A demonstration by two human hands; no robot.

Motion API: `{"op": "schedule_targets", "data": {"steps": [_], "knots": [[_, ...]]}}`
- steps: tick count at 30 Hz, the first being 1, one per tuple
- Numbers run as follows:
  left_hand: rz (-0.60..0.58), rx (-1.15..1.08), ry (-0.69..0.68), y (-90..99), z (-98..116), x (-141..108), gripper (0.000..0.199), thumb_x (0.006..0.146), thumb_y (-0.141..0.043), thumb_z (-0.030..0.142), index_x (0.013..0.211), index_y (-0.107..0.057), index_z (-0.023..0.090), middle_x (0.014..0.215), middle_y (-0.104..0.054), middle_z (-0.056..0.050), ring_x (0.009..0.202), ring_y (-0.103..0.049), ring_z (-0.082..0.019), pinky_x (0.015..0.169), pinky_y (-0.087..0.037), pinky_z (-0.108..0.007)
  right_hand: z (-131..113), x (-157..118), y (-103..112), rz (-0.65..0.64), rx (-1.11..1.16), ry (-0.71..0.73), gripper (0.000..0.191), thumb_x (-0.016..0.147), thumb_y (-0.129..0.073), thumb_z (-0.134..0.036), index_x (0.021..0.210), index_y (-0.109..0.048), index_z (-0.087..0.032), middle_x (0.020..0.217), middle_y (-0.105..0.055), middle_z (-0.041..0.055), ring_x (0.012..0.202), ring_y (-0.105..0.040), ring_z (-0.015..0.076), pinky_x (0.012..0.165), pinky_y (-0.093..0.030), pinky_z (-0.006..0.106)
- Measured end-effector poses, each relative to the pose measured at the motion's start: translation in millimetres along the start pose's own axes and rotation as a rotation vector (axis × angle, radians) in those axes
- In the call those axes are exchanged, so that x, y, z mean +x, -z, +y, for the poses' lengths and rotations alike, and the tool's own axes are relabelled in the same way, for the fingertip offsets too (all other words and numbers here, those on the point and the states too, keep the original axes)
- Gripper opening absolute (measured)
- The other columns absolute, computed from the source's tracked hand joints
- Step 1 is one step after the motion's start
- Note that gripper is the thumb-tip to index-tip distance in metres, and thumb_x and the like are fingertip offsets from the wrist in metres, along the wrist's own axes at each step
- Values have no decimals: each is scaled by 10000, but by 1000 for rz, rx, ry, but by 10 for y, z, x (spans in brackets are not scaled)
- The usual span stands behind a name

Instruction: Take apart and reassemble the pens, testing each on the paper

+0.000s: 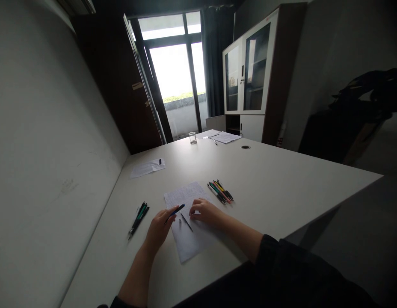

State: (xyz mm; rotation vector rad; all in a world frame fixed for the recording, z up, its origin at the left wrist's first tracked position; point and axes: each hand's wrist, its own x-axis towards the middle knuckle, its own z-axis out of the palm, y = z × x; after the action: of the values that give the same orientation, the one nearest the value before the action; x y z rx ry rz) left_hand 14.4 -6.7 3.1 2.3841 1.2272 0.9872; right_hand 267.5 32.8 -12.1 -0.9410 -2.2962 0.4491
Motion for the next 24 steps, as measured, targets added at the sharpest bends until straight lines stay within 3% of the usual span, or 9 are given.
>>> {"op": "schedule_targets", "data": {"steps": [7,11,15,24], "knots": [[-17,-4,-5,-15,-18,-14,363,967,-462,289,1323,-534,274,1079,-670,-75,890,-643,-168,839,-526,-320,-61,16,21,121,211,-101,98,845,-659,-241,894,-718,-180,779,-690,31,685,-626,132,681,-483,238],[-20,7,-7,0,27,-3,359,962,-468,288,1313,-545,276,1088,-672,-76,955,-640,-189,859,-522,-334,-140,15,91,191,315,-39,179,900,-594,-295,950,-717,-176,815,-689,42,652,-633,119,679,-505,241],[-21,2,-13,12,61,7,349,955,-478,276,1293,-565,275,1092,-675,-78,978,-638,-197,863,-525,-339,-190,18,141,249,282,32,224,918,-577,-346,962,-732,-191,820,-681,45,690,-633,128,730,-505,254],[-34,37,-32,14,61,2,350,954,-483,265,1294,-561,294,1098,-674,-62,986,-622,-187,878,-510,-324,-207,8,142,258,204,2,137,863,-659,-316,878,-693,-184,812,-679,34,698,-597,132,692,-473,240]]}}
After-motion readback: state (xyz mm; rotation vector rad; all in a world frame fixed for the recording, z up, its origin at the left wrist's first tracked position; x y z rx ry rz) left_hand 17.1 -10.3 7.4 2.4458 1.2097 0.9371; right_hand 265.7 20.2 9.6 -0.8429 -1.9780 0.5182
